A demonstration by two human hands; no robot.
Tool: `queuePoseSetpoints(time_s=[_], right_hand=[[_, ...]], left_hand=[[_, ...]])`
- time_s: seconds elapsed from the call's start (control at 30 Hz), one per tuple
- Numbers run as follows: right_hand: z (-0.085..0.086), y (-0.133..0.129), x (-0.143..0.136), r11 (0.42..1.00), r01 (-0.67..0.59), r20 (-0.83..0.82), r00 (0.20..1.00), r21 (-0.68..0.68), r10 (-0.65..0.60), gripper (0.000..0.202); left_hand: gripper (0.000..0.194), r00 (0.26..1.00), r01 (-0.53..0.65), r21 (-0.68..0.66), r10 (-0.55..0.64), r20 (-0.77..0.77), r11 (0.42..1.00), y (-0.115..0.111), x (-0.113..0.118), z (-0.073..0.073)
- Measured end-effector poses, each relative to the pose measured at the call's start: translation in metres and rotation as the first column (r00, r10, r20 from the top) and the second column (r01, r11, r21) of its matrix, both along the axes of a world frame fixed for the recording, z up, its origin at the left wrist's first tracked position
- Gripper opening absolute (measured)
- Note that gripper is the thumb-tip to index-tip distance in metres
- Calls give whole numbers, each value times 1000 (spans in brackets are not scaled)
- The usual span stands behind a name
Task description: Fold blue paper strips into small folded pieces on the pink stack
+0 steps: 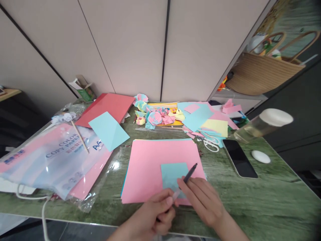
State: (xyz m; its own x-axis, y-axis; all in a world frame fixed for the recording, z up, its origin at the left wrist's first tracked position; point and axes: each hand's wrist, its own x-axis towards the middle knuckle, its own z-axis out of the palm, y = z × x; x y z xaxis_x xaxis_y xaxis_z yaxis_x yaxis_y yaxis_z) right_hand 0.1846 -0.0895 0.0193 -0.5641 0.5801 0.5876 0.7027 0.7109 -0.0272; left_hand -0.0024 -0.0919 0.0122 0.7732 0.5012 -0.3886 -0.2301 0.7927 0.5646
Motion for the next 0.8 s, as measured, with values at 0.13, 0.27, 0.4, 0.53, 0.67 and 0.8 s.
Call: queuePoseSetpoints(time_s=[0.13, 0.27, 0.4, 0.53, 0.67, 0.8], right_hand=[[2, 2, 15, 1000, 0, -24, 1000, -26, -1, 35], [-1, 7, 20, 936, 272, -455, 820, -225, -347, 22], [1, 5, 5, 854, 7, -802, 338, -521, -492, 7], [4, -1, -13, 793, -313, -852, 237, -523, -468, 6], [1, -3, -19, 766, -386, -857, 244, -515, -453, 7], [-1, -2, -20, 737, -393, -835, 259, -550, -485, 8]], left_hand=[[25, 995, 100, 73, -100, -1, 992, 4, 0, 0], [49, 988, 31, 436, 38, -148, 899, 20, -1, -1], [55, 949, -4, 617, 198, -246, 787, 31, -1, 2], [58, 946, 7, 653, 206, -249, 757, 32, 3, 9], [60, 941, 44, 666, 193, -279, 745, 32, 2, 15], [62, 941, 97, 670, 152, -303, 736, 34, 0, 21]])
